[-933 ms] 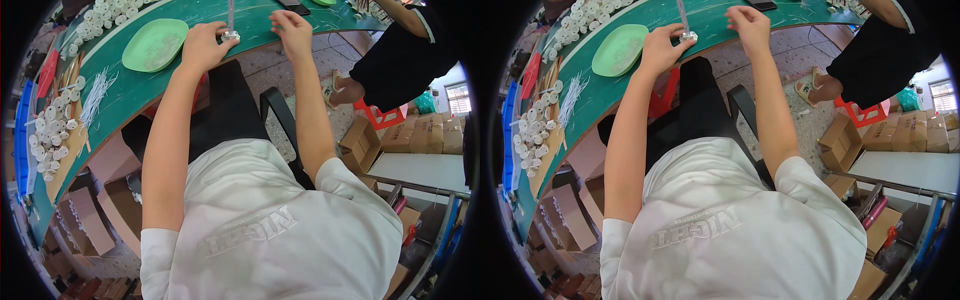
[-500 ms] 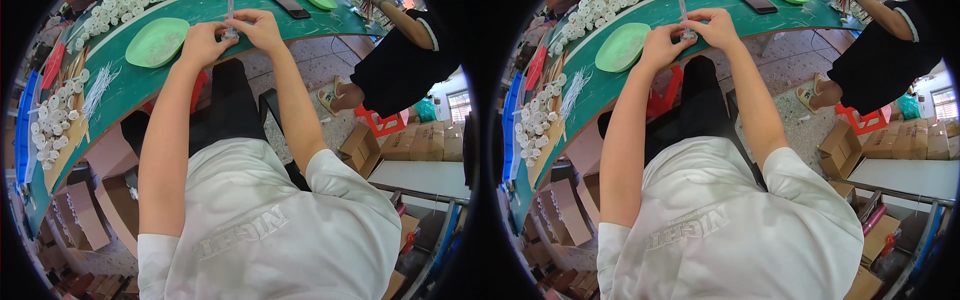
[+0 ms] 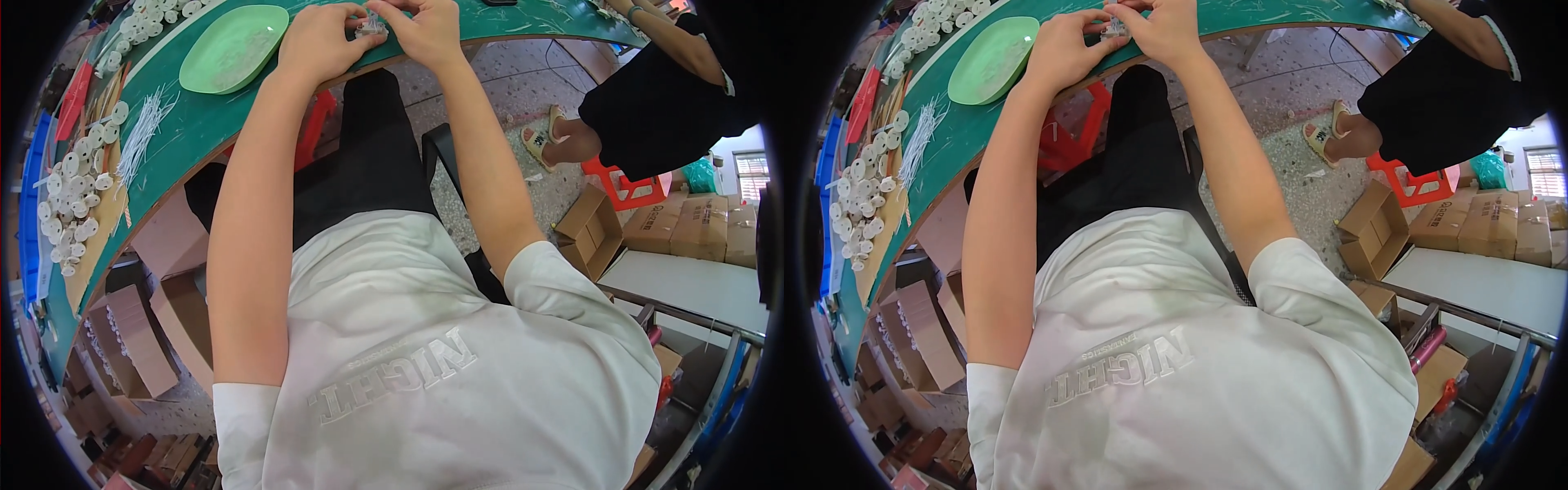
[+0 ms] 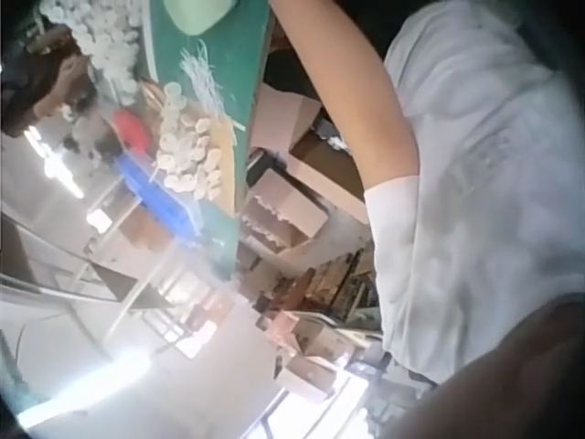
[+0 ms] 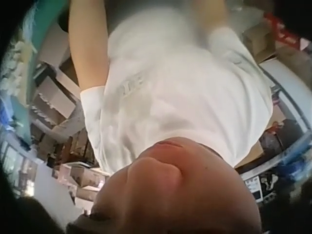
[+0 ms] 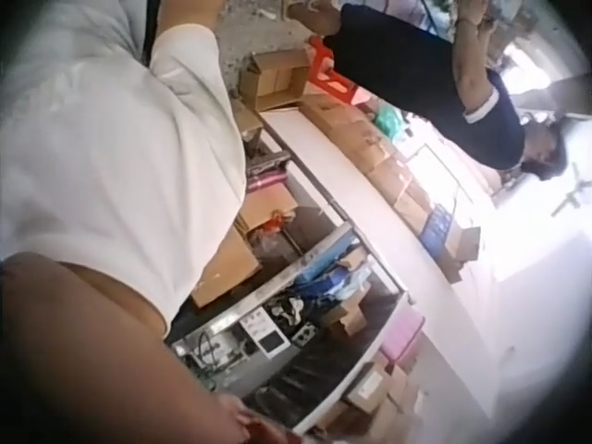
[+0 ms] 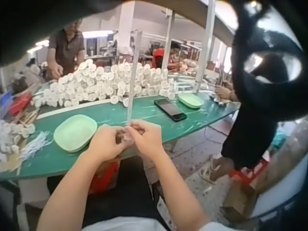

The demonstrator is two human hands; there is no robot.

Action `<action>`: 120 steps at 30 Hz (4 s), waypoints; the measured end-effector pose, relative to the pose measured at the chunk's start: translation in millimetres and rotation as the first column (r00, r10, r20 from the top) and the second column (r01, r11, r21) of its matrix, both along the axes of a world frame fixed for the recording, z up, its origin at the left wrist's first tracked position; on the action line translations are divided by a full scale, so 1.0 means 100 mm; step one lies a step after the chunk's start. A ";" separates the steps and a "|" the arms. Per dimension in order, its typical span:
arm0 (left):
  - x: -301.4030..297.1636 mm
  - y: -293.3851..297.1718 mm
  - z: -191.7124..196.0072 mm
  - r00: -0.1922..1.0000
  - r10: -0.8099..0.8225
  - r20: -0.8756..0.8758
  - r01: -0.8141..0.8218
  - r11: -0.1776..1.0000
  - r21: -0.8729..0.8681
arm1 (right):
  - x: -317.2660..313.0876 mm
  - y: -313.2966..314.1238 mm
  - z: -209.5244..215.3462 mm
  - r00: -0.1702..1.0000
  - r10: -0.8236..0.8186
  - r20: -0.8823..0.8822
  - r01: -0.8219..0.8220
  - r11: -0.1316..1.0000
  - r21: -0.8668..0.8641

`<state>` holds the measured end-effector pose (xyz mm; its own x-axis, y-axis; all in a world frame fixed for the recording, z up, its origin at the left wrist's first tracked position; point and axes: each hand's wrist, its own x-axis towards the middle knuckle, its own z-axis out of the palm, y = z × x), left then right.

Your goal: Assembling small plastic base components onto thin white strips, likely for LED light production.

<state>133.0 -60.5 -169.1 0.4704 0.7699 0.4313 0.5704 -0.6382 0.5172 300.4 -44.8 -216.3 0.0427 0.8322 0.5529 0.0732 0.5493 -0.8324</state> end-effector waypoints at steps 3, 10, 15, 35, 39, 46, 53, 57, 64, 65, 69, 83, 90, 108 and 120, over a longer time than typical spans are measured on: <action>0.02 -0.05 0.02 0.999 0.039 0.014 -0.039 0.999 -0.013 | 0.02 -0.01 -0.01 0.993 -0.071 0.098 0.065 0.995 0.069; 0.01 0.01 -0.05 0.999 0.030 0.040 -0.030 1.000 -0.001 | -0.03 -0.13 0.10 0.953 -0.204 0.222 0.133 0.945 0.298; -0.05 0.28 -0.31 0.989 0.095 -0.111 -0.083 0.990 0.110 | -0.03 -0.05 0.11 0.965 -0.165 0.206 0.135 0.980 0.149; -0.36 -1.62 -0.29 0.286 0.181 0.941 0.666 0.669 -0.332 | -0.44 -1.29 0.57 0.934 0.215 -0.286 -0.306 0.894 -0.327; -0.45 -1.67 -0.20 0.310 0.202 0.929 0.637 0.681 -0.361 | -0.52 -1.25 0.45 0.866 0.322 -0.382 -0.438 0.857 -0.270; -0.56 -1.71 -0.23 0.358 0.146 0.922 0.651 0.669 -0.359 | -0.53 -1.22 0.42 0.699 0.546 -0.462 -0.696 0.669 -0.262; -0.54 -1.74 -0.23 0.316 0.144 0.938 0.662 0.674 -0.327 | -0.54 -1.25 0.42 0.686 0.517 -0.512 -0.699 0.664 -0.265; -0.53 -1.76 -0.20 0.290 0.181 0.940 0.649 0.684 -0.332 | -0.54 -1.25 0.42 0.674 0.541 -0.502 -0.712 0.658 -0.247; -0.61 -1.64 -0.20 0.649 0.087 0.756 0.302 0.882 -0.361 | -0.56 -1.28 0.47 0.788 0.468 -0.401 -0.603 0.717 -0.350; -0.65 -1.60 -0.19 0.809 0.049 0.586 0.134 0.955 -0.265 | -0.55 -1.30 0.48 0.789 0.473 -0.392 -0.603 0.721 -0.343; -0.74 -1.55 -0.19 0.813 0.045 0.581 0.148 0.948 -0.281 | -0.53 -1.28 0.55 0.869 0.494 0.029 -0.457 0.823 -0.337; -0.60 -1.54 -0.37 0.393 0.122 0.911 0.513 0.793 -0.328 | -0.55 -1.26 0.44 0.373 0.797 -0.475 -0.866 0.483 0.131; -0.44 -1.41 -0.07 0.833 -0.050 0.550 0.110 0.991 -0.075 | -0.75 -1.29 0.30 -0.062 0.653 -0.755 -0.809 0.410 0.421; -0.41 -1.57 -0.02 0.866 -0.018 0.499 -0.050 0.991 0.122 | -0.65 -1.25 0.39 -0.267 0.259 -0.928 -0.755 0.542 0.369; -0.56 -1.51 -0.20 0.733 -0.125 0.668 0.005 0.984 0.179 | -0.68 -1.26 0.33 -0.194 0.491 -0.849 -0.827 0.383 0.411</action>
